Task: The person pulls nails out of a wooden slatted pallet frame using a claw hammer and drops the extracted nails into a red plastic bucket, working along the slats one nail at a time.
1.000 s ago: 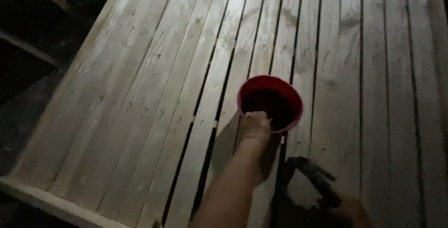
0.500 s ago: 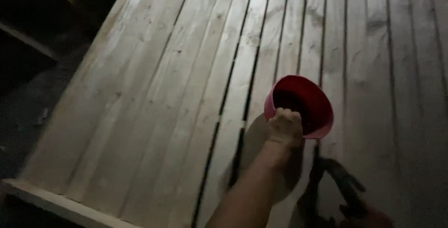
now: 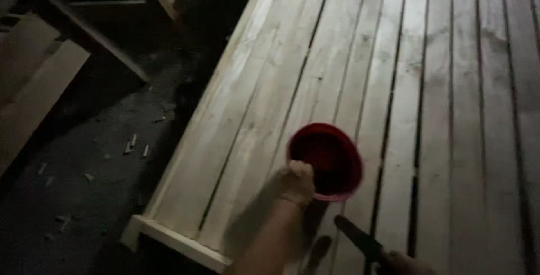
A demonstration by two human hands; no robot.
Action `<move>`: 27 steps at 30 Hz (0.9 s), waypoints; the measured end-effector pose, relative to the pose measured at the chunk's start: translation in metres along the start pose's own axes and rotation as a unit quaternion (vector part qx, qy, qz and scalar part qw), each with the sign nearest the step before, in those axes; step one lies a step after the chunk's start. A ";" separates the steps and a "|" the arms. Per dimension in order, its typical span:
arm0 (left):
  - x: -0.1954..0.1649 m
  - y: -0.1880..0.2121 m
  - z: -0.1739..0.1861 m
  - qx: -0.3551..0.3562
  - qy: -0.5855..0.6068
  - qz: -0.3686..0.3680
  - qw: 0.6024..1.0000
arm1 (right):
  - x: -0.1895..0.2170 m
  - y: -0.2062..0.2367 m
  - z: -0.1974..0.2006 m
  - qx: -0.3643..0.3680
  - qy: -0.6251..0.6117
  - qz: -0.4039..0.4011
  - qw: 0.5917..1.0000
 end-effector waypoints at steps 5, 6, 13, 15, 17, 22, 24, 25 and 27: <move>0.085 -0.011 0.082 -0.042 -0.058 0.053 0.996 | 0.061 0.009 -0.097 0.071 0.296 0.198 0.932; 0.095 -0.012 0.091 -0.047 -0.065 0.058 0.995 | 0.077 0.012 -0.113 0.026 0.458 0.263 0.849; 0.091 -0.011 0.122 -0.296 -0.252 -0.255 0.885 | 0.143 0.025 -0.147 0.041 0.222 0.046 0.973; 0.089 -0.009 0.128 -0.371 -0.235 -0.334 0.834 | 0.151 0.021 -0.155 0.021 0.238 0.096 0.966; 0.099 -0.020 0.130 -0.244 -0.249 -0.226 0.910 | 0.146 0.012 -0.165 0.051 0.201 0.040 0.977; 0.109 -0.038 0.134 -0.153 -0.053 -0.145 0.976 | 0.133 -0.008 -0.170 0.068 0.089 0.060 0.992; 0.120 -0.043 0.134 -0.096 0.070 -0.075 0.990 | 0.138 -0.009 -0.174 0.061 0.154 0.081 0.983; 0.121 -0.043 0.136 -0.124 0.047 -0.104 0.986 | 0.142 -0.009 -0.176 0.060 0.175 0.088 0.979; 0.127 -0.044 0.143 -0.178 -0.002 -0.159 0.971 | 0.157 -0.007 -0.185 0.060 0.217 0.099 0.969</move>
Point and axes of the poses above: each hand's wrist, its own y-axis away from the middle knuckle, its own z-axis out of the back of the hand, x = y × z, the point moved 3 cm from there along -y, towards the middle knuckle, and after that the axes turned 7 degrees about -y, right-handed, at the moved point
